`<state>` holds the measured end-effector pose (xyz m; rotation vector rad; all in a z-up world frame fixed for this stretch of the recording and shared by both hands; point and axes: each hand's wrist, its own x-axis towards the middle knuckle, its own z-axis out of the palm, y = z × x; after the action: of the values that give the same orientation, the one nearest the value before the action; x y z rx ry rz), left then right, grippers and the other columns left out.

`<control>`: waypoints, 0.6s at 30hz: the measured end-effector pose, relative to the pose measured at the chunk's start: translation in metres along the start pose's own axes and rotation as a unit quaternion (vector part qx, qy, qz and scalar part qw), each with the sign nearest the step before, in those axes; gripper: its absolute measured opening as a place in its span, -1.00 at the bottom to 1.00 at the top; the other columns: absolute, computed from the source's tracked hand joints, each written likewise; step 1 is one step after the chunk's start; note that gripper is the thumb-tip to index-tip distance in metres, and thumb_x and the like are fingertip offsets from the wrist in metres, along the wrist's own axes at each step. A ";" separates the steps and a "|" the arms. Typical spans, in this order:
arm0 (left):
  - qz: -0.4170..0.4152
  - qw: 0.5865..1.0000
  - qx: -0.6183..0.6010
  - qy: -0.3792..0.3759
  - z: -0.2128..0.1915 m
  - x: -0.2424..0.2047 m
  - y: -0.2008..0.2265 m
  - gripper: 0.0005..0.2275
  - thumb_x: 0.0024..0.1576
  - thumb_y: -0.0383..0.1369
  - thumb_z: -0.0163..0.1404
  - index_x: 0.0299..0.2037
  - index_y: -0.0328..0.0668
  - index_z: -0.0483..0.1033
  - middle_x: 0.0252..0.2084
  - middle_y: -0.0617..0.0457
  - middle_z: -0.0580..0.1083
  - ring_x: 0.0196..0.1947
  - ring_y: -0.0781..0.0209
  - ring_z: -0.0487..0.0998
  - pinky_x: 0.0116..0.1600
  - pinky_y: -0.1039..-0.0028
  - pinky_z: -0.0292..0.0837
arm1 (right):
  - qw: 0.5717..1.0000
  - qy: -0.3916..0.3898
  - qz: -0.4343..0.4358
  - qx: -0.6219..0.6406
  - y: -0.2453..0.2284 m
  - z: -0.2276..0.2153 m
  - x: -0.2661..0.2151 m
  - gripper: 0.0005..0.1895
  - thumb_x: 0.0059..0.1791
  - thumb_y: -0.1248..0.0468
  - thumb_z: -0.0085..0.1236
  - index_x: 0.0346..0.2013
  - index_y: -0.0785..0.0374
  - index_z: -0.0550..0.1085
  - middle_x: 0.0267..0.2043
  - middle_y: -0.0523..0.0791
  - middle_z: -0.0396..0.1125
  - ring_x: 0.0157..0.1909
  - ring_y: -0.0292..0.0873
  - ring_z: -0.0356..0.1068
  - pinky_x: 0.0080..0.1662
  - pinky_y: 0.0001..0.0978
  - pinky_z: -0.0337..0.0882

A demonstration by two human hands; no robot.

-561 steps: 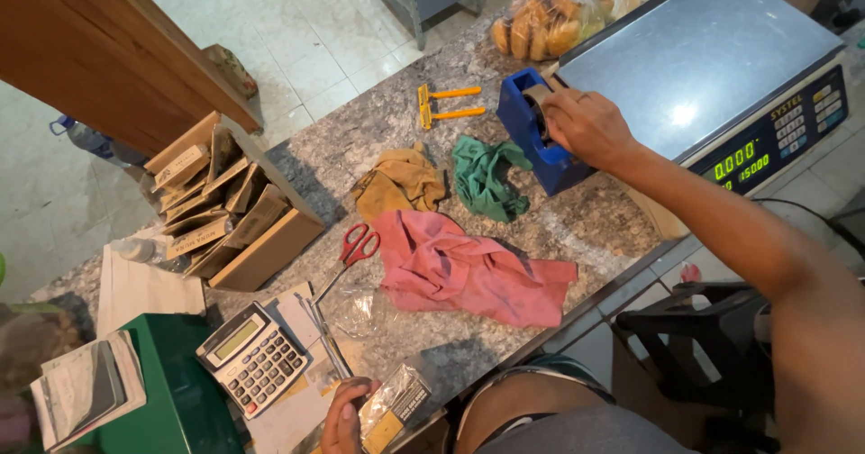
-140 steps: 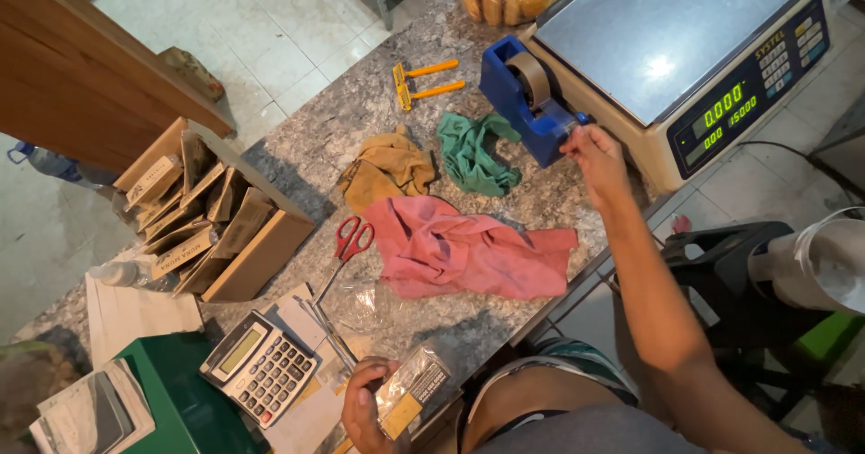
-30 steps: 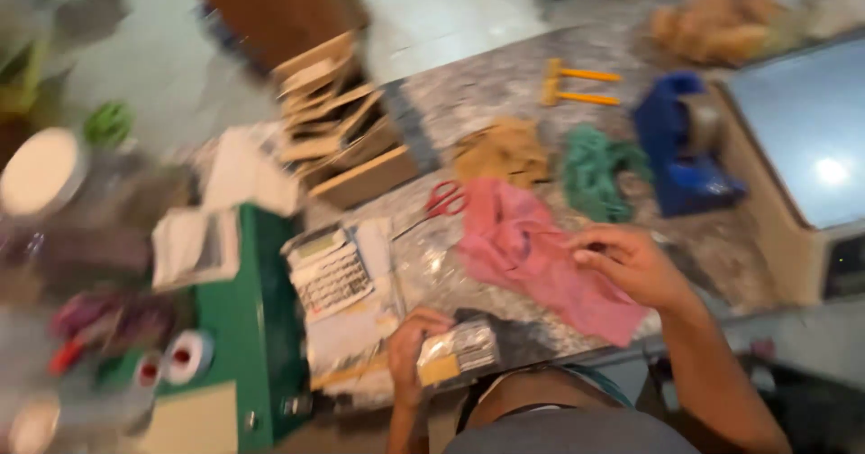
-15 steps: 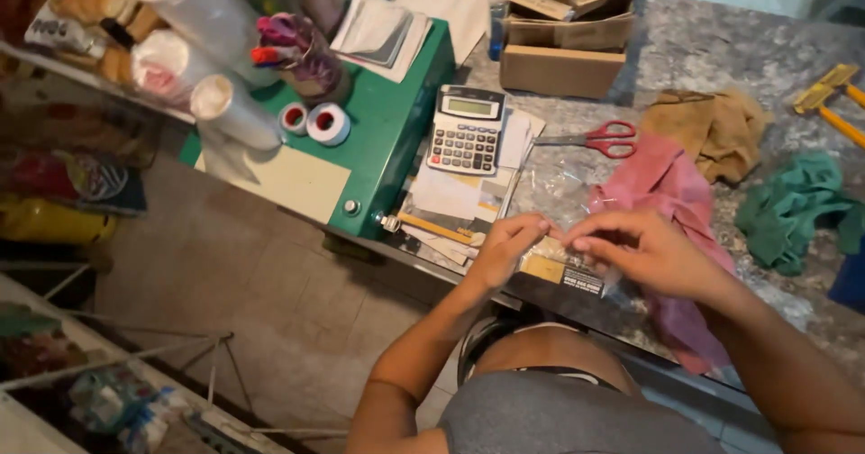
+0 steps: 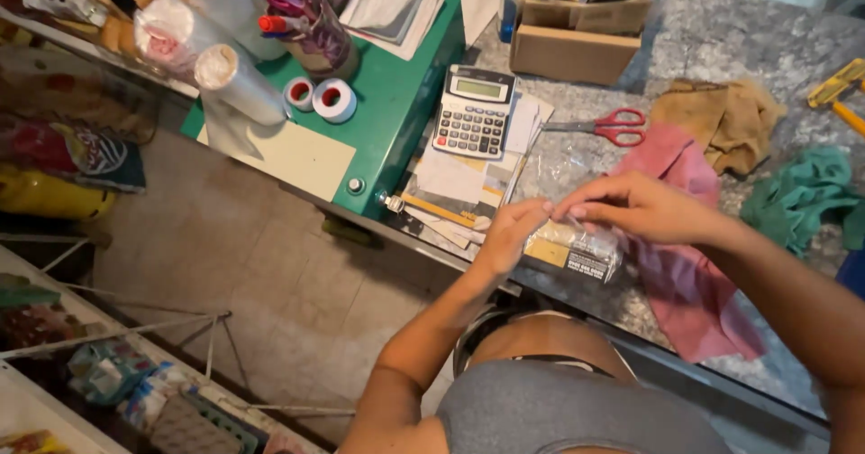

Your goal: The person organizes cardboard pieces on a counter, then picks up a small box and uses scissors to cut its plastic wrapping. They use a tape dispenser to seal the box and place it on the counter. Finally, they pick up two boxes of tea bags and place them on the counter.

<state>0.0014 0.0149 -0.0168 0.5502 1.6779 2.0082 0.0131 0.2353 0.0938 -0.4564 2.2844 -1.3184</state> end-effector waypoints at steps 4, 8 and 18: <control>0.000 1.000 -0.027 0.017 0.000 -0.003 -0.003 -0.75 0.35 -0.21 -0.07 -0.26 -0.13 0.60 -0.22 0.24 0.50 -0.15 0.45 0.41 0.04 0.60 0.27 | 0.997 -0.031 0.015 0.065 0.020 0.001 0.007 -0.69 0.03 0.20 0.11 0.01 0.09 0.68 -0.32 -0.19 0.52 -0.32 -0.32 0.42 -0.22 -0.48 0.35; 0.015 0.994 -0.105 0.032 0.005 -0.014 0.002 -0.76 0.36 -0.31 -0.06 -0.37 -0.12 0.54 -0.36 0.16 0.41 -0.25 0.38 0.38 0.05 0.54 0.30 | 0.985 0.012 -0.030 0.170 0.024 0.021 0.003 -0.78 0.00 0.32 0.21 -0.12 0.28 0.71 -0.63 -0.12 0.46 -0.53 -0.33 0.32 -0.42 -0.50 0.36; 0.033 0.978 0.199 -0.046 -0.011 -0.092 0.078 -0.66 0.39 -0.12 -0.24 -0.14 -0.13 0.55 0.42 -0.11 0.25 0.47 -0.02 0.22 0.52 0.16 -0.01 | 0.989 -0.087 0.020 0.118 0.013 0.067 -0.010 -0.69 -0.03 0.12 0.18 -0.06 0.06 0.70 -0.28 -0.20 0.70 -0.25 -0.30 0.65 -0.09 -0.48 0.60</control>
<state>0.0627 -0.0591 0.0567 0.8312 2.0388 1.6625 0.0572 0.1984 0.0551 -0.4249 1.9582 -1.4469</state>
